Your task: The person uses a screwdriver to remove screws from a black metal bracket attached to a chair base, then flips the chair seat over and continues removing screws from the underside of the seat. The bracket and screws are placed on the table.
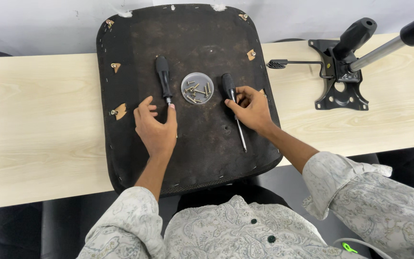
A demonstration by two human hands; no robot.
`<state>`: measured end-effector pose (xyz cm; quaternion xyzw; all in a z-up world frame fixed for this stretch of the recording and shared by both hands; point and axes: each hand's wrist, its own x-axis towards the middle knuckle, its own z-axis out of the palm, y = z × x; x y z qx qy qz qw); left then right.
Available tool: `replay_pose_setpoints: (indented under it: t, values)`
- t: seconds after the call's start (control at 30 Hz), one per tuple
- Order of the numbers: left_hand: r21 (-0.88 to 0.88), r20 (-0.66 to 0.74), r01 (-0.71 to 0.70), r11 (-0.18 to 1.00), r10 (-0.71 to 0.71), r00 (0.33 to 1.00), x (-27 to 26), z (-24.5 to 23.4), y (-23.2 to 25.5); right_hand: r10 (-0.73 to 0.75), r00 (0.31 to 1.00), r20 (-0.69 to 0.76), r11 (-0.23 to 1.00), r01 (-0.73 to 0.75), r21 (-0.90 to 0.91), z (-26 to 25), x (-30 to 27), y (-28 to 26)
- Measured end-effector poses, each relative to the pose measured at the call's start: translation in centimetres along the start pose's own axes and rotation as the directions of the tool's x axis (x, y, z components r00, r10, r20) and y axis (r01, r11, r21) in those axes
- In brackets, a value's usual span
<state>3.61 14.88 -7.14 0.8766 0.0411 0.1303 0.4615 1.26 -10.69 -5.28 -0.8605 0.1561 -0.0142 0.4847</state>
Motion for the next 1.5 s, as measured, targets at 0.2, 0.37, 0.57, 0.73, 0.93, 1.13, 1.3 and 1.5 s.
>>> replay_pose_setpoints:
  t: [0.2, 0.37, 0.57, 0.73, 0.93, 1.13, 1.3, 1.5]
  values:
    - [0.081, 0.008, -0.106, 0.991, 0.106, 0.994, -0.1, -0.9, -0.3, 0.120, 0.991, -0.065, 0.965, -0.101, 0.242, -1.5, -0.6, -0.5]
    - [0.277, -0.068, 0.010, 0.961, 0.009, 0.998, -1.4, -2.1, -0.5, 0.169, 0.956, -0.241, 0.982, -0.184, -0.040, -4.1, -1.0, 0.0]
    - [0.477, -0.139, 0.083, 0.875, -0.018, 0.990, -2.4, -5.1, -2.7, 0.144, 0.943, -0.299, 0.896, -0.253, -0.365, -5.3, -1.0, 2.4]
    - [0.393, -0.134, 0.084, 0.916, -0.034, 0.990, -2.1, -5.6, -4.5, 0.198, 0.945, -0.259, 0.918, -0.272, -0.290, -4.7, -1.4, 3.8]
    - [0.403, -0.082, 0.022, 0.915, 0.012, 0.997, -2.4, -5.5, -5.7, 0.225, 0.945, -0.238, 0.926, -0.283, -0.249, -5.2, -1.8, 4.0]
    - [0.398, -0.036, -0.039, 0.917, 0.058, 0.998, -1.2, -7.2, -7.3, 0.202, 0.940, -0.273, 0.937, -0.267, -0.227, -3.1, -4.9, 3.7]
    - [0.421, 0.004, -0.050, 0.906, 0.053, 0.999, 0.9, -9.7, -8.1, 0.283, 0.937, -0.202, 0.942, -0.312, -0.128, -0.9, -8.6, 2.6]
    - [0.289, -0.196, 0.020, 0.957, 0.039, 0.980, -2.1, -8.8, -6.0, 0.260, 0.957, -0.131, 0.937, -0.282, -0.206, 0.5, -10.7, 0.6]
